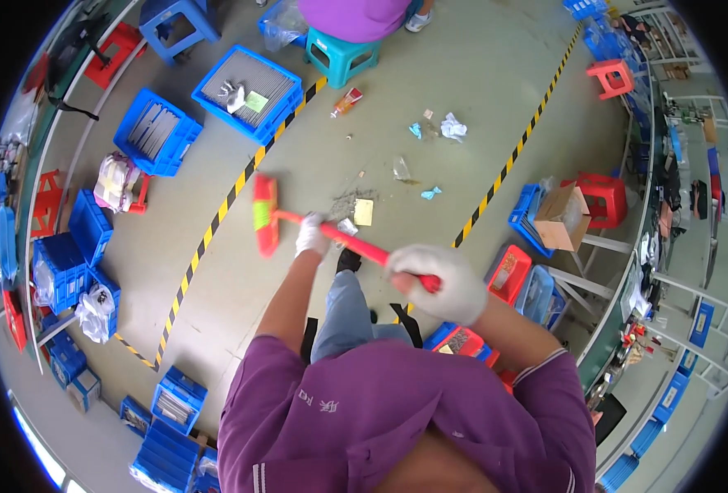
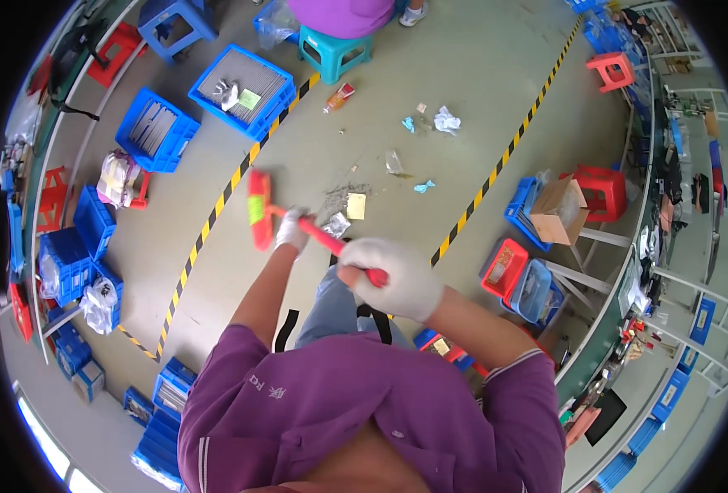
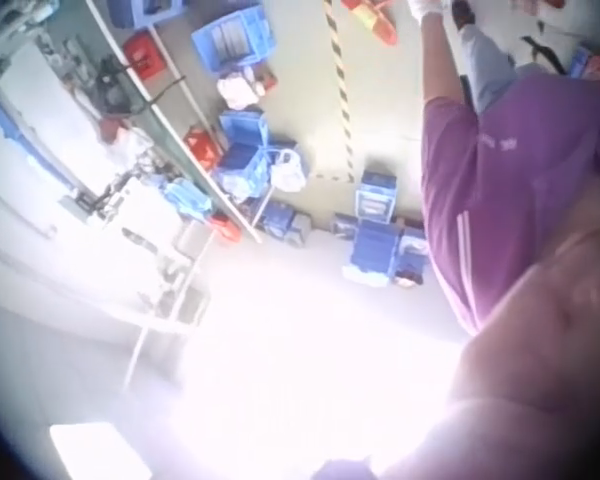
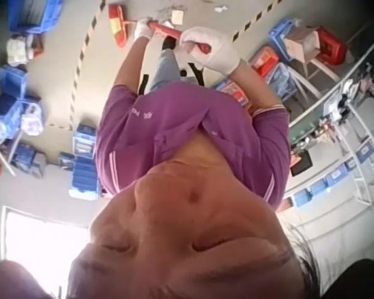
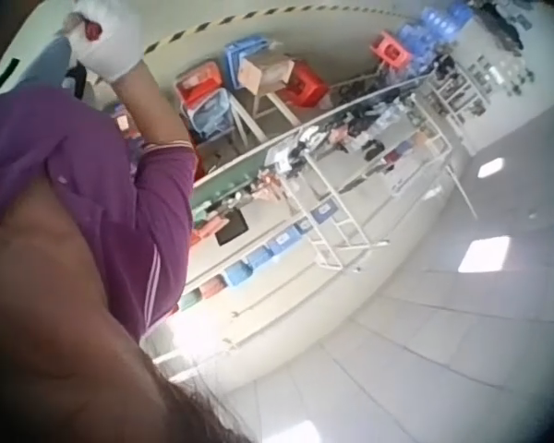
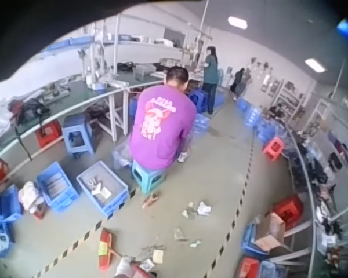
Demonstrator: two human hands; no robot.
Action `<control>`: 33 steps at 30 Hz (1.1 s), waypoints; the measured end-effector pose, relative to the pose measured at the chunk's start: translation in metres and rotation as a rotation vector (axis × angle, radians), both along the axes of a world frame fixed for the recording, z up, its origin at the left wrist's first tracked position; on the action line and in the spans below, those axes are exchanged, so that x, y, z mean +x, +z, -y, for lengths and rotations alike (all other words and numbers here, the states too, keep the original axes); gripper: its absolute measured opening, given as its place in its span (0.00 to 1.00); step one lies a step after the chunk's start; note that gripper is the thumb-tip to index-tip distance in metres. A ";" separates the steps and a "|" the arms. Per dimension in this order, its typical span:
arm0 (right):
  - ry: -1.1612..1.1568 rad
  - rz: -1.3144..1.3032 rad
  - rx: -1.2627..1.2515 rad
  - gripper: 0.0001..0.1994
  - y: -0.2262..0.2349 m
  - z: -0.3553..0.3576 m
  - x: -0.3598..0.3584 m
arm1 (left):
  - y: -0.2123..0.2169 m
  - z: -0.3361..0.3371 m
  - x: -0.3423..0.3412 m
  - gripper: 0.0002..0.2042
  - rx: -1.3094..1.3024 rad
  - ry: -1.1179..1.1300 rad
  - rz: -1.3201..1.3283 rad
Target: Sweep debris and trash on a factory floor into a pile using a broom and dustpan.
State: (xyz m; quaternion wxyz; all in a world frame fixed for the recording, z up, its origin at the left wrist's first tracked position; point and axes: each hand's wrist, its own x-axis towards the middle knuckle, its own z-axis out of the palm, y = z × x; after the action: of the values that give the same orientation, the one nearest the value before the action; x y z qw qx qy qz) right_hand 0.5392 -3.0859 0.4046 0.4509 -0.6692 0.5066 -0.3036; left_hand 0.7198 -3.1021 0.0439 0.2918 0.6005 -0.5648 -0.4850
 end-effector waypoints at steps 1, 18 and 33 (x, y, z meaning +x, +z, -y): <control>0.052 -0.065 -0.044 0.04 0.021 0.006 -0.008 | 0.008 0.016 -0.027 0.05 0.196 0.030 -0.262; -0.182 -0.047 -0.178 0.03 -0.039 0.063 -0.095 | 0.033 0.189 -0.153 0.17 0.000 -0.181 0.376; -0.068 0.128 -0.169 0.05 0.042 0.113 -0.289 | 0.152 0.175 -0.285 0.09 -0.228 0.070 0.539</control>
State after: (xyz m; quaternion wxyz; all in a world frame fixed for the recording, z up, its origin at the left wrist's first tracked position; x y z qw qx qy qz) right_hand 0.2499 -3.1986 0.4465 0.4137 -0.6666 0.4718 -0.4024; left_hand 0.4345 -3.2776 0.1960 0.2135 0.6902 -0.6518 -0.2308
